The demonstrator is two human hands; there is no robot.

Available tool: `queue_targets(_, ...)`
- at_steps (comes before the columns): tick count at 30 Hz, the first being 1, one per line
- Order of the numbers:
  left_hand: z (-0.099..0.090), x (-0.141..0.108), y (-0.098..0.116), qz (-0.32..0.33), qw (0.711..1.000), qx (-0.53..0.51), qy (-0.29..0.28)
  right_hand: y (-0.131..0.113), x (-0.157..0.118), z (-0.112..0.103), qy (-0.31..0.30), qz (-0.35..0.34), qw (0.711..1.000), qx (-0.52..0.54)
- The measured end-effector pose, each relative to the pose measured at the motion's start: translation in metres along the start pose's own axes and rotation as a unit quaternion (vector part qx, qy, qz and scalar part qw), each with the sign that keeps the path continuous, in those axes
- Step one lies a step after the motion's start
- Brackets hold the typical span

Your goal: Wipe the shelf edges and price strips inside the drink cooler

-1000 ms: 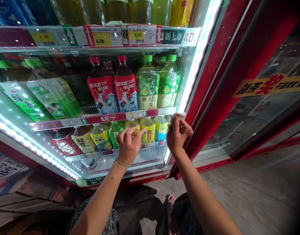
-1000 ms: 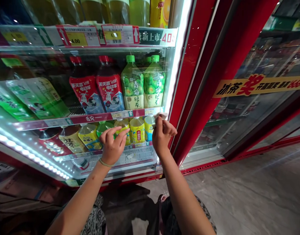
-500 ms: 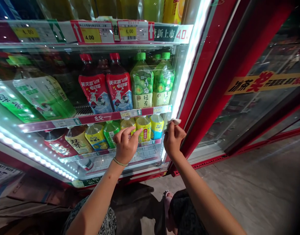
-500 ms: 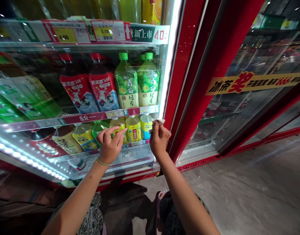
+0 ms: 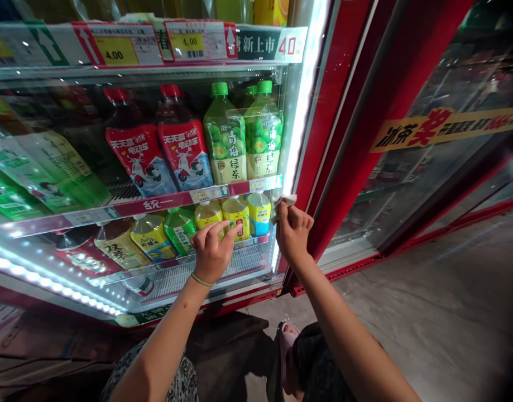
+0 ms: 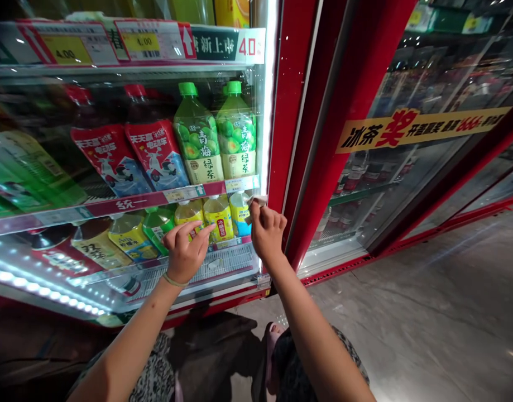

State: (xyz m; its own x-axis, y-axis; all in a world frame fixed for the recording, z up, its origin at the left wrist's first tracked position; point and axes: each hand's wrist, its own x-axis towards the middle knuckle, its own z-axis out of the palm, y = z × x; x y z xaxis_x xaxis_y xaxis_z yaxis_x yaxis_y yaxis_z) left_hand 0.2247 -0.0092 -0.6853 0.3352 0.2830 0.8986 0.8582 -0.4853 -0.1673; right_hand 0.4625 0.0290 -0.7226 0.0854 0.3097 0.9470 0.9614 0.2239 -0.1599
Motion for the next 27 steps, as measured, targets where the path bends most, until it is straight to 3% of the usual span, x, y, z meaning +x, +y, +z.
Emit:
queue_targets(4,0.001,0.002,0.003,-0.001,1.000,0.005,0.007,0.011,0.005,-0.004,0.035,0.061,0.998,0.011)
queue_targets(9,0.003,0.005,0.007,-0.003,1.000,0.006,-0.003,0.005,0.000,-0.008,-0.035,0.018,0.997,0.065)
queue_targets(14,0.005,0.009,0.011,-0.015,1.000,0.004,-0.006,0.027,0.005,-0.011,0.026,0.068,0.994,0.081)
queue_targets(17,0.007,0.010,0.013,-0.012,1.000,0.004,-0.008,0.034,0.002,-0.011,0.033,0.061,0.990,0.125)
queue_targets(21,0.007,0.009,0.015,-0.003,1.000,0.006,-0.016,0.032,0.002,-0.013,-0.015,0.038,0.980,0.193)
queue_targets(25,0.005,0.010,0.016,0.001,1.000,0.007,-0.020,0.030,0.007,-0.018,0.040,0.110,0.979,0.167)
queue_targets(27,0.005,0.010,0.016,0.004,1.000,0.008,-0.021,0.024,0.007,-0.020,0.031,0.091,0.981,0.169)
